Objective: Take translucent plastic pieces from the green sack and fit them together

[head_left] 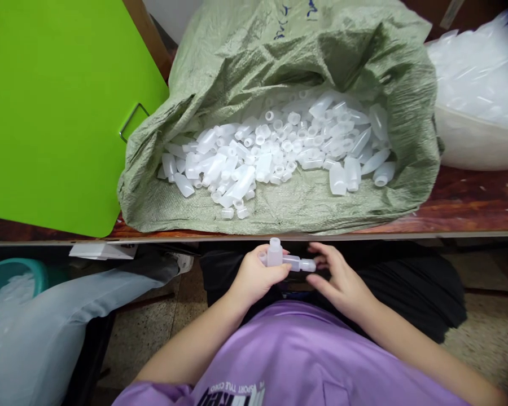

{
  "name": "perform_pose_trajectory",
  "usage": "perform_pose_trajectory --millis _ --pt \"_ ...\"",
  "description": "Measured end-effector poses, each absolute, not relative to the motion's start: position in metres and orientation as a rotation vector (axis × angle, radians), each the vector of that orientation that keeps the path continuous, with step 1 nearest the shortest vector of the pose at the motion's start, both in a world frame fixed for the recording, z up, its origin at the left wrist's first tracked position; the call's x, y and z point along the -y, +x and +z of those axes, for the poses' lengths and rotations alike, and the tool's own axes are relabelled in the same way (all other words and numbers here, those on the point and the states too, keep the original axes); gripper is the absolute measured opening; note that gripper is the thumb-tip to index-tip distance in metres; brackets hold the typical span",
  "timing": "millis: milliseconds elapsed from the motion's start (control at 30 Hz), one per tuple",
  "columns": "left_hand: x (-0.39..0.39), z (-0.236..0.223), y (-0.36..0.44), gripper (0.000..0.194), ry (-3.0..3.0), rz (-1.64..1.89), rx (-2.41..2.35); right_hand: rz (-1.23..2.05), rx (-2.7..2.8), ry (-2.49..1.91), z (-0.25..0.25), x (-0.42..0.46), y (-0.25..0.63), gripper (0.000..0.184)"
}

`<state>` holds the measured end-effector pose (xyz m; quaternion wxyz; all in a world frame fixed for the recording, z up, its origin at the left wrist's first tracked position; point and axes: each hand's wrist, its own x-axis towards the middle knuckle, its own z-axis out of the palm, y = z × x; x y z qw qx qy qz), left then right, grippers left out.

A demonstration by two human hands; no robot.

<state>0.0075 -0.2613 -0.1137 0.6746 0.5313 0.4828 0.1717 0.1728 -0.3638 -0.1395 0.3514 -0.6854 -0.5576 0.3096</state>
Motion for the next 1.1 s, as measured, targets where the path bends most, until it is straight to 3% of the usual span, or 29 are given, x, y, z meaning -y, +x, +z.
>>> perform_pose_trajectory --millis 100,167,300,433,600,700,833,900,967,1100 --pt "0.261 -0.116 0.006 0.031 1.223 0.356 -1.093 0.838 1.502 -1.721 -0.144 0.367 0.175 0.03" --pt "0.261 -0.118 0.006 0.03 1.227 0.34 -1.09 0.954 1.455 -1.734 -0.146 0.367 0.175 0.035" --pt "0.263 -0.12 0.006 0.029 1.221 0.383 -1.094 0.815 1.529 -1.713 -0.149 0.364 0.171 0.037" --pt "0.262 -0.119 0.006 0.027 1.248 0.375 -1.088 1.019 1.409 -1.729 -0.152 0.361 0.167 0.043" --pt "0.262 -0.116 0.006 0.028 1.235 0.405 -1.085 0.741 1.625 -1.682 -0.151 0.361 0.167 0.026" --pt "0.263 -0.116 0.006 0.027 1.254 0.372 -1.096 0.811 1.628 -1.712 -0.148 0.361 0.169 0.034" --pt "0.263 -0.119 0.005 0.027 1.236 0.395 -1.099 0.46 1.755 -1.713 -0.147 0.36 0.17 0.029" --pt "0.263 -0.12 0.004 0.027 1.231 0.396 -1.085 0.414 1.855 -1.64 -0.147 0.358 0.17 0.017" --pt "0.264 -0.122 0.003 0.027 1.234 0.376 -1.055 0.496 1.884 -1.552 -0.148 0.357 0.169 0.012" --pt "0.269 -0.125 -0.001 0.027 1.229 0.362 -0.974 0.83 1.684 -1.377 -0.152 0.356 0.162 0.028"
